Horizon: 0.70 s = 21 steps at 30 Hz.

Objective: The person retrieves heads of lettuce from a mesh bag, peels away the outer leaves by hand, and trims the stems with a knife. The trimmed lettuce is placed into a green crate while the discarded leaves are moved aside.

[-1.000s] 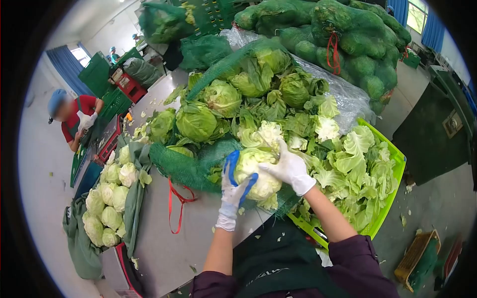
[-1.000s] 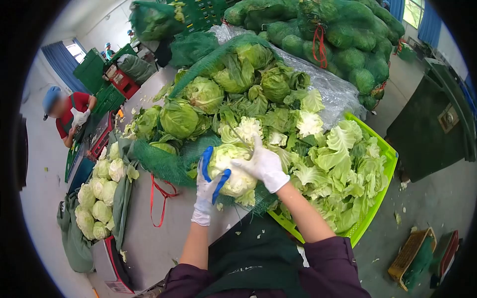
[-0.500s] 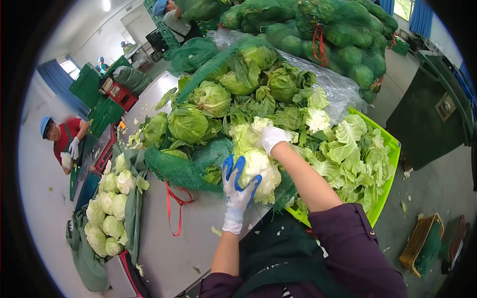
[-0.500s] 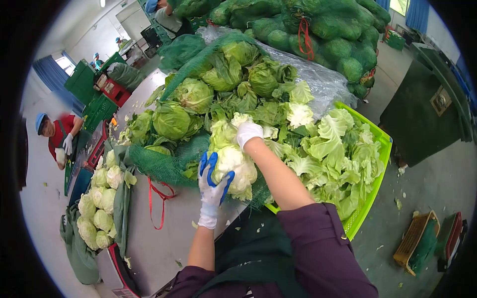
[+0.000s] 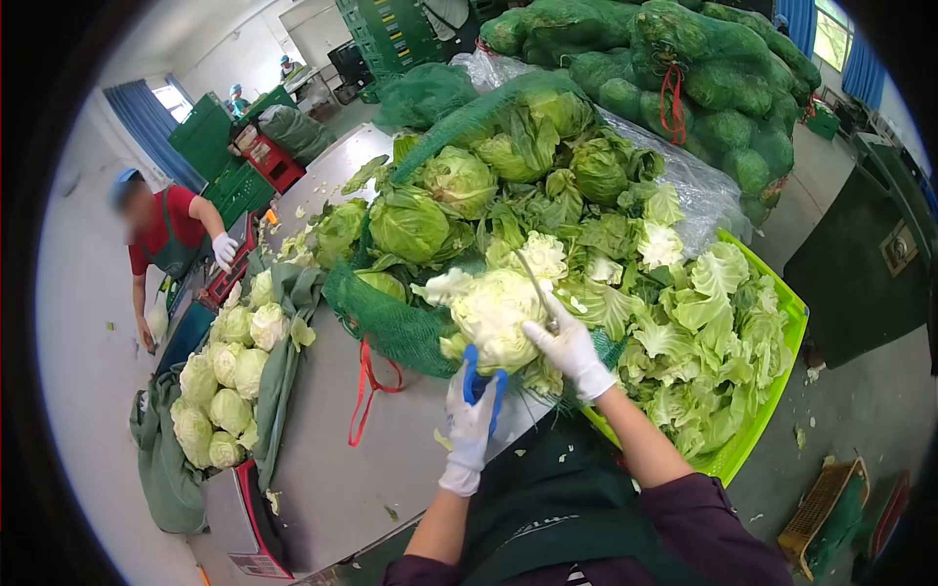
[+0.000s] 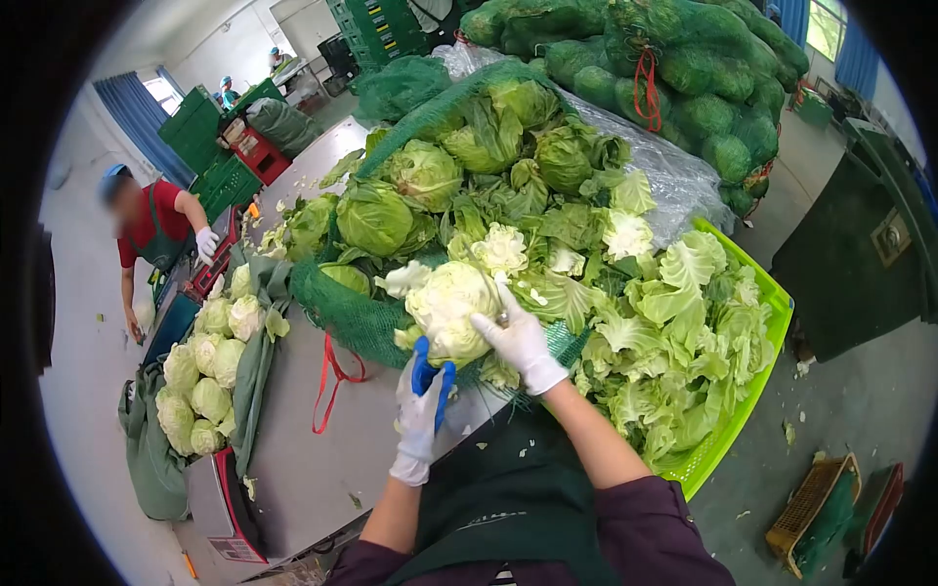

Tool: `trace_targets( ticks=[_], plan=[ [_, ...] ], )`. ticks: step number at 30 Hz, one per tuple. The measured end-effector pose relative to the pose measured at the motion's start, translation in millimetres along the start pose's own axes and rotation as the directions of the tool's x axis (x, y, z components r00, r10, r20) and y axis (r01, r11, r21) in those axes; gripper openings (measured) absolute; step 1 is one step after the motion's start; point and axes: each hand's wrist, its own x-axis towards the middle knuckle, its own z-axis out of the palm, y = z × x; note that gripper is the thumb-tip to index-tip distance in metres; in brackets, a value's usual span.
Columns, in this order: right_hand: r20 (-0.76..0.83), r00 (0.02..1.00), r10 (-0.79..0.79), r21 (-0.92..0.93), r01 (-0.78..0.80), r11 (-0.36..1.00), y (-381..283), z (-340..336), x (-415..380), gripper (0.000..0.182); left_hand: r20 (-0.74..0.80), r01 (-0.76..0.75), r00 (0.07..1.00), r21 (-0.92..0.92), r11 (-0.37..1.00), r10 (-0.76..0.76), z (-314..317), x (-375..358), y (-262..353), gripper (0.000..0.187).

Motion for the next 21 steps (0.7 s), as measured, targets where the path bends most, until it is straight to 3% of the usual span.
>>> trace_targets(
  ticks=[1,2,3,5,6,7,8,9,10,12,14,15,16,18,20,21],
  plan=[
    [0.053,0.997,-0.049,0.005,0.049,0.999,6,-9,11,0.076,0.132,-0.274,0.961,0.356,0.894,0.242,-11,6,9,0.061],
    [0.071,0.994,-0.082,-0.075,0.088,0.993,0,-16,15,0.076,0.331,-0.515,0.856,0.614,0.598,0.398,-12,6,27,0.059],
    [0.108,0.993,-0.045,-0.074,0.054,0.996,-4,-21,15,0.078,0.393,-0.608,0.751,0.724,0.325,0.53,-8,11,46,0.049],
    [0.155,0.988,-0.015,-0.085,0.028,0.996,-11,-24,14,0.079,0.38,-0.611,0.766,0.679,0.406,0.518,12,45,58,0.054],
    [0.093,0.989,-0.116,-0.18,0.131,0.975,-9,-23,10,0.078,0.377,-0.613,0.779,0.625,0.483,0.501,20,58,58,0.059],
    [0.039,0.974,-0.221,-0.279,0.223,0.934,-8,-22,8,0.078,0.363,-0.595,0.804,0.488,0.638,0.472,20,77,39,0.062],
    [0.041,0.973,-0.225,-0.282,0.228,0.932,-13,-23,6,0.078,0.358,-0.551,0.824,0.331,0.766,0.438,28,86,32,0.064],
    [0.036,0.997,-0.075,-0.375,0.083,0.923,-18,-25,4,0.076,0.284,-0.379,0.9,0.128,0.917,0.332,31,89,26,0.07],
    [0.01,0.997,0.078,-0.461,-0.064,0.885,-27,-29,2,0.074,0.292,-0.382,0.896,0.125,0.916,0.334,38,89,32,0.07],
    [0.04,0.999,0.02,-0.542,0.005,0.841,-38,-30,-1,0.069,0.278,-0.421,0.907,0.589,0.689,0.316,49,86,38,0.075],
    [0.038,0.998,-0.053,-0.683,0.065,0.728,-39,-28,4,0.071,0.353,-0.566,0.792,0.73,0.382,0.499,63,84,28,0.069],
    [-0.026,0.992,-0.12,-0.687,0.069,0.724,-42,-30,6,0.059,0.363,-0.58,0.758,0.756,0.305,0.542,68,80,23,0.067],
    [-0.034,0.993,-0.114,-0.687,0.06,0.724,-38,-32,11,0.059,0.376,-0.587,0.723,0.777,0.227,0.579,73,76,20,0.064],
    [-0.035,0.987,-0.158,-0.692,0.09,0.716,-28,-40,20,0.048,0.364,-0.575,0.737,0.78,0.246,0.569,80,74,17,0.063],
    [-0.06,0.99,-0.13,-0.697,0.052,0.715,-19,-41,32,0.042,0.37,-0.585,0.692,0.791,0.181,0.62,86,72,13,0.062],
    [-0.089,0.958,-0.273,-0.744,0.119,0.658,7,-39,52,0.043,0.369,-0.584,0.694,0.791,0.184,0.618,86,69,14,0.062]
  ],
)
